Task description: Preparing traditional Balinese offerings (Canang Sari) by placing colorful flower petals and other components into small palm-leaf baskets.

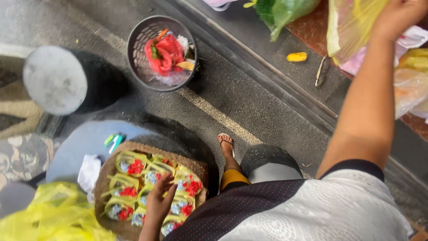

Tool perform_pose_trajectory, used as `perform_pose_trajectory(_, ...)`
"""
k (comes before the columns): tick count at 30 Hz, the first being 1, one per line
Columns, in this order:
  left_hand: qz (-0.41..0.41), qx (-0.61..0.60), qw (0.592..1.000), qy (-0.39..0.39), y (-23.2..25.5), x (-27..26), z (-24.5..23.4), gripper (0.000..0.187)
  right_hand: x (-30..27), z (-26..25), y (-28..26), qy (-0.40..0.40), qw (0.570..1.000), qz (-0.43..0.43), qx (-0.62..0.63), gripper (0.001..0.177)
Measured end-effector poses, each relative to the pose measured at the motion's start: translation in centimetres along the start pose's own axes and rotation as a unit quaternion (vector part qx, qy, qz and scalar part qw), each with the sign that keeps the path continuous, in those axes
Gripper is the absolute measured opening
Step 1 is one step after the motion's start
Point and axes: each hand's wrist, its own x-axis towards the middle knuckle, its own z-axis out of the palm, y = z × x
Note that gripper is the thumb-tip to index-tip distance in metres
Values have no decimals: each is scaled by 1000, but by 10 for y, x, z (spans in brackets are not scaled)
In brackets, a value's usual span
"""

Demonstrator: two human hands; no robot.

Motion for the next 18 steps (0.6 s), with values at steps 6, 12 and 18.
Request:
perform_pose_trajectory(6,49,-26,997,47,-30,-36,0,50,-101,-15,-246,-344,939,16,13,19)
perform_pose_trajectory(12,74,-59,987,129,-71,-94,1,52,-208,15,-444,-473,828,234,190,15)
perform_pose_trajectory(18,101,-356,920,128,-98,-175,-7,70,-342,47,-640,-643,663,164,346,8)
